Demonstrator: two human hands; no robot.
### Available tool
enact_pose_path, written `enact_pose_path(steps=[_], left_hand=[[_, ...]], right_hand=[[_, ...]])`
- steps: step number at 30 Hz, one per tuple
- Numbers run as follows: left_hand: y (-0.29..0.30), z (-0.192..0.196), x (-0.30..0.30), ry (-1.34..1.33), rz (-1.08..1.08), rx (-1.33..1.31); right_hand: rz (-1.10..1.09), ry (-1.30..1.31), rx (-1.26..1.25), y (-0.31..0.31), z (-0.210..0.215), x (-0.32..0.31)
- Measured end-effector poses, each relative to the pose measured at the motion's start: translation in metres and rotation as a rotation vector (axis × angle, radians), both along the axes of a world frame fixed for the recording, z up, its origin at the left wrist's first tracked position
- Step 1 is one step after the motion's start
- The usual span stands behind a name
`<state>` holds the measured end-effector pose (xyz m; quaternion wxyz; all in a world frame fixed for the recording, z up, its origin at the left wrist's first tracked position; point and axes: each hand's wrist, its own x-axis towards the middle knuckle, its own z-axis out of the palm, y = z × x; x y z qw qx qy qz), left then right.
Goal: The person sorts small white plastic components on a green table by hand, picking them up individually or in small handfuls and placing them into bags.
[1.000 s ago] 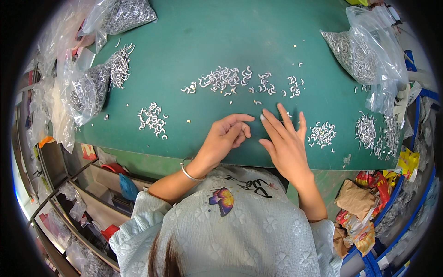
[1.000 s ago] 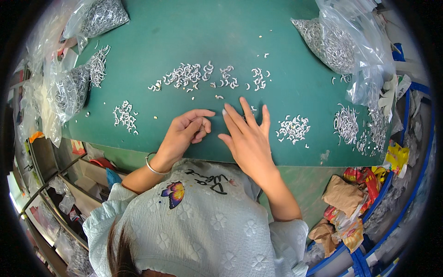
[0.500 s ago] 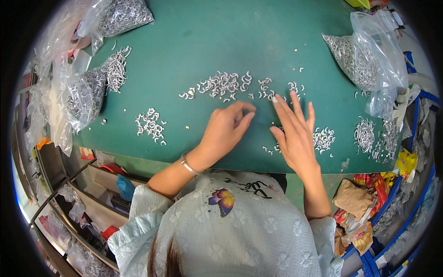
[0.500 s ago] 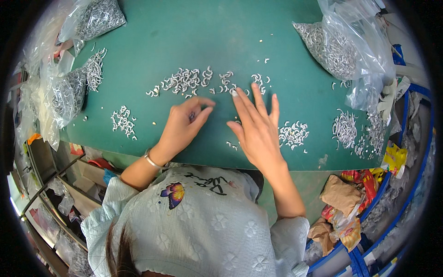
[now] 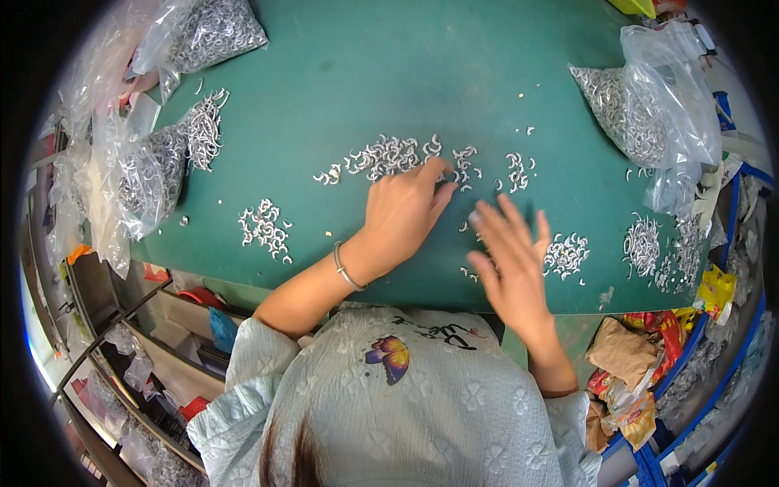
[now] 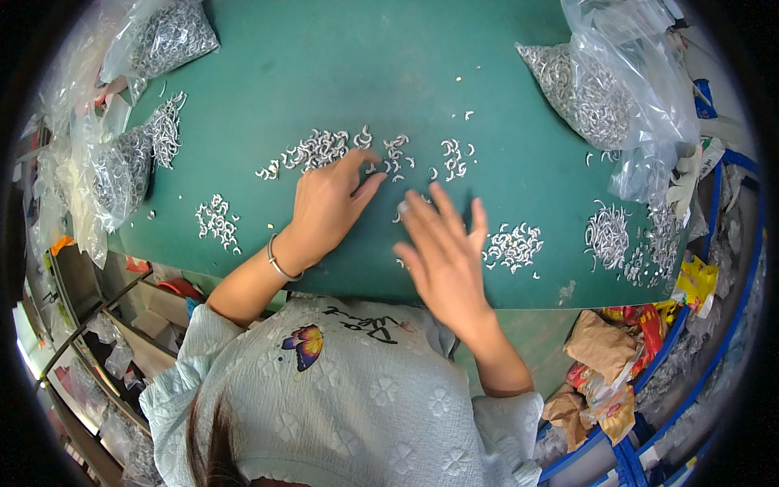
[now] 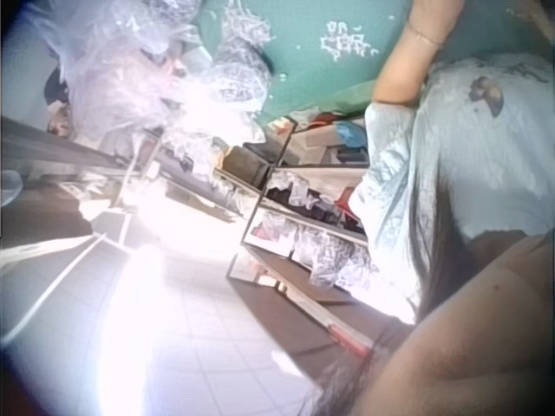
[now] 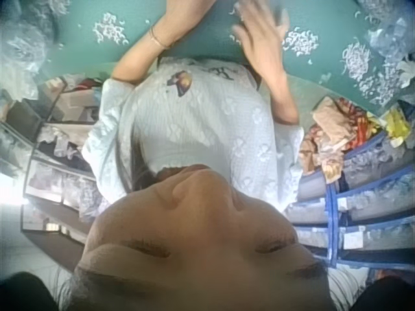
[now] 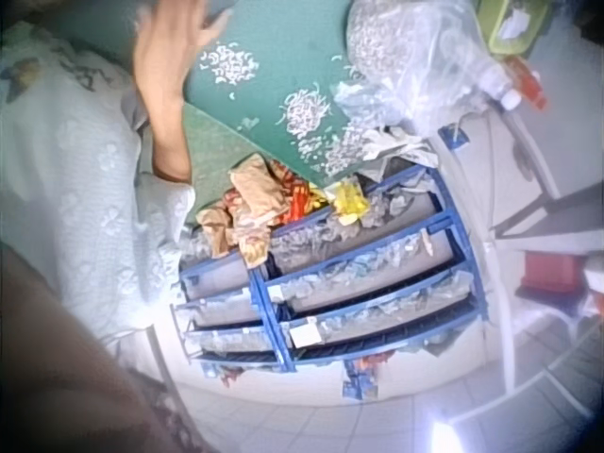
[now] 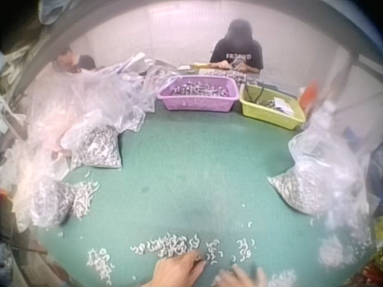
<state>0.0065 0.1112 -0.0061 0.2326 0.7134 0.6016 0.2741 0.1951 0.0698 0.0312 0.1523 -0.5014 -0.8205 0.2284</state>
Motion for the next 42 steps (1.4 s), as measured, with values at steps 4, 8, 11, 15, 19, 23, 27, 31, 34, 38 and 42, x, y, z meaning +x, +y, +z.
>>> enact_pose_path(steps=[4,8,11,15,19,23,27,31,34,38,42], left_hand=[[0.006,0.002,0.004,0.011,-0.005,0.020],[0.005,-0.003,0.000,-0.040,0.008,0.044],[0.001,0.001,-0.003,-0.108,0.027,-0.062],[-0.001,0.009,-0.018,-1.021,0.028,-0.655],[-0.012,0.003,-0.027,-1.813,-0.078,-1.016],[-0.025,0.007,-0.015,-1.664,0.095,-1.165],[-0.024,0.000,-0.008,-1.551,0.033,-1.264],[-0.023,0.011,0.000,-1.497,0.116,-1.152],[-0.017,0.010,-0.002,-1.087,0.042,-0.854],[0.007,0.017,-0.006,-0.411,0.028,-0.330],[0.024,0.012,0.003,0.026,-0.057,0.021]], right_hand=[[-0.193,0.058,0.179,0.013,-0.017,0.003],[-0.131,0.047,0.163,0.018,-0.017,-0.017],[-0.062,0.041,0.142,0.017,-0.024,-0.018],[-0.030,0.103,0.132,0.014,-0.025,-0.018],[-0.122,0.226,0.104,0.015,-0.024,-0.019],[-0.265,0.568,-0.094,0.013,-0.007,-0.018],[-0.099,0.528,-0.052,0.020,-0.001,-0.020],[-0.359,0.230,0.146,0.047,-0.009,0.008],[-0.237,-0.051,0.134,0.043,-0.018,0.009],[-0.100,0.173,-0.032,0.022,-0.009,0.008],[-0.355,0.334,0.015,0.036,-0.014,0.024]])
